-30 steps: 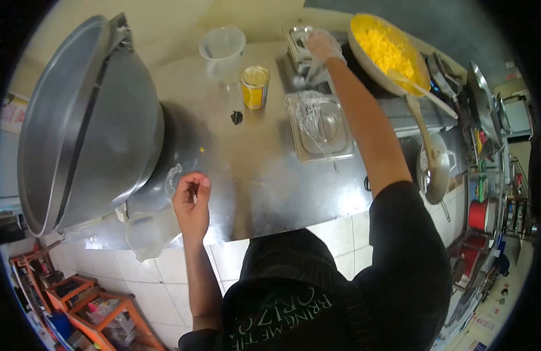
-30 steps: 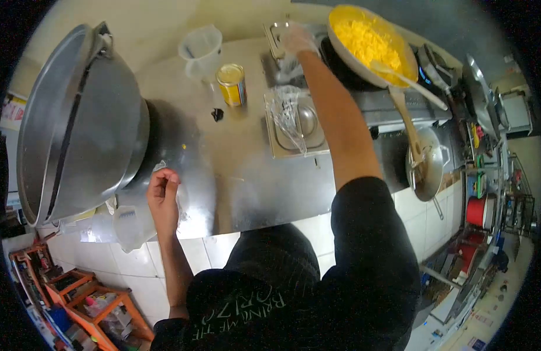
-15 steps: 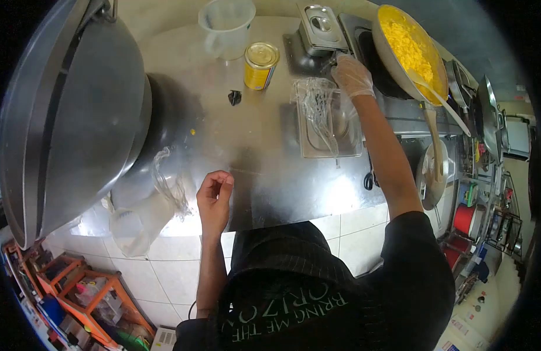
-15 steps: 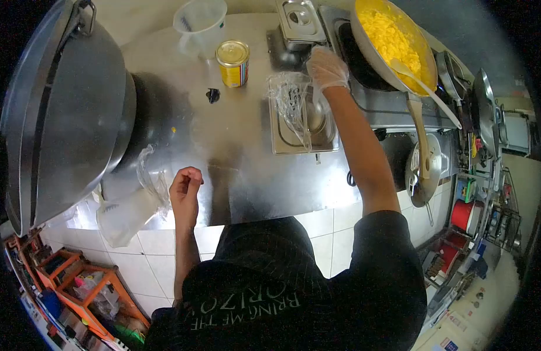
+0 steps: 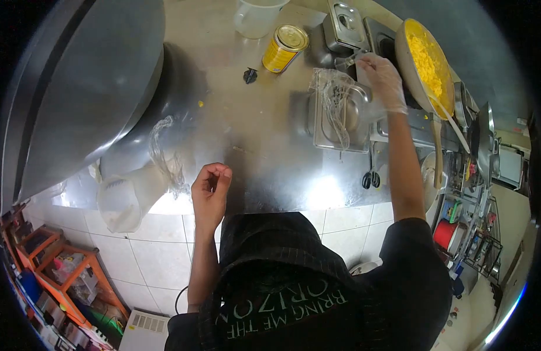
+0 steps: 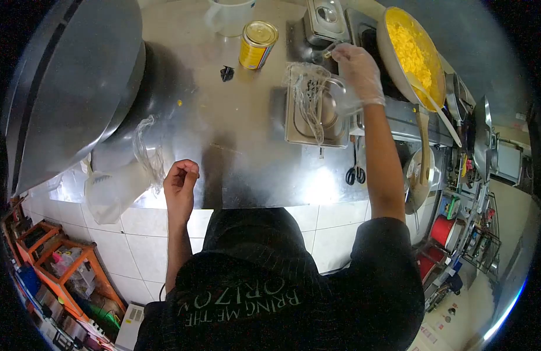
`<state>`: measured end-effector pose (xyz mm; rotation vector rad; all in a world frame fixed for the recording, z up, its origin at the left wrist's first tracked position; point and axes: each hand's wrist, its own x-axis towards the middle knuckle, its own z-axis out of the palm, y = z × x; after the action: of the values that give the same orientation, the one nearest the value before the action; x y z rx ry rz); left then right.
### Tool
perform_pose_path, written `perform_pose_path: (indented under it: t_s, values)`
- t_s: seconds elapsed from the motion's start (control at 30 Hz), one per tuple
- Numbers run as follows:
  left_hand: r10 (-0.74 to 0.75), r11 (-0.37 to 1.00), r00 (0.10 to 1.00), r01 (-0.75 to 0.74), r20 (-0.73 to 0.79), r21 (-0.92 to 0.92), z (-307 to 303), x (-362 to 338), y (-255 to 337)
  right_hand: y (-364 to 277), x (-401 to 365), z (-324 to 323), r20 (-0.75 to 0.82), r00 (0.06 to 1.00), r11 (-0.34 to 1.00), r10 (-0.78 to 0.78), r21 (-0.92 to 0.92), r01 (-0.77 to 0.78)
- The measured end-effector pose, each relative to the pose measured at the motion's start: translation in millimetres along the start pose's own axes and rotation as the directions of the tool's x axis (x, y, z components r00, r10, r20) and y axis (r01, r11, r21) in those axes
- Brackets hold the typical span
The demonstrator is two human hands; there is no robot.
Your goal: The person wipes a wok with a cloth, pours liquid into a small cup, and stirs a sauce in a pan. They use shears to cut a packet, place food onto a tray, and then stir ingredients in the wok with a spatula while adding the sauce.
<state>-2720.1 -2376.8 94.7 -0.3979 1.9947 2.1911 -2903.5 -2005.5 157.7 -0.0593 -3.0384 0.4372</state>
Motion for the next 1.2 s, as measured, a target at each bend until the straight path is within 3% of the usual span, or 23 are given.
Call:
perform_pose_path:
  t_s: [0.03,0.13,0.27,0.33,0.47,0.67,0.9,1.03,1.17,1.2]
  values:
    - [0.015,1.0,1.0,-0.015,0.007,-0.007,0,-2,3,-3,-4,-13,-0.028,1.0,0.995,0.009,0.098,-0.006]
    - [0.084,0.996,0.995,-0.083,0.059,-0.026,5,-3,17,-21,-14,-65,0.081,0.996,0.891,0.038,0.448,-0.071]
    - [0.286,0.957,0.946,-0.288,0.155,-0.009,21,2,73,-71,-52,-140,-0.029,1.0,0.852,0.004,0.523,0.012]
    - [0.451,0.878,0.866,-0.474,0.218,0.067,31,7,115,-103,-73,-179,-0.003,0.995,0.822,-0.098,0.563,0.083]
    - [0.743,0.591,0.576,-0.804,0.342,0.07,65,-4,207,-144,-108,-225,-0.039,0.955,0.756,-0.295,0.601,0.259]
    - [0.792,0.484,0.49,-0.867,0.364,0.116,101,-22,256,-185,-152,-256,-0.092,0.941,0.666,-0.325,0.684,0.297]
    - [0.819,0.467,0.4,-0.881,0.411,-0.073,102,-30,268,-190,-172,-259,-0.32,0.89,0.515,-0.323,0.73,0.45]
    - [0.848,0.444,0.355,-0.881,0.393,-0.163,100,-25,265,-175,-177,-250,-0.441,0.859,0.348,-0.262,0.787,0.51]
    - [0.848,0.459,0.361,-0.866,0.388,-0.197,101,-27,264,-175,-177,-235,-0.4,0.888,0.346,-0.226,0.82,0.457]
    - [0.874,0.404,0.338,-0.905,0.348,-0.135,103,-27,263,-176,-177,-231,-0.425,0.869,0.364,-0.251,0.791,0.492]
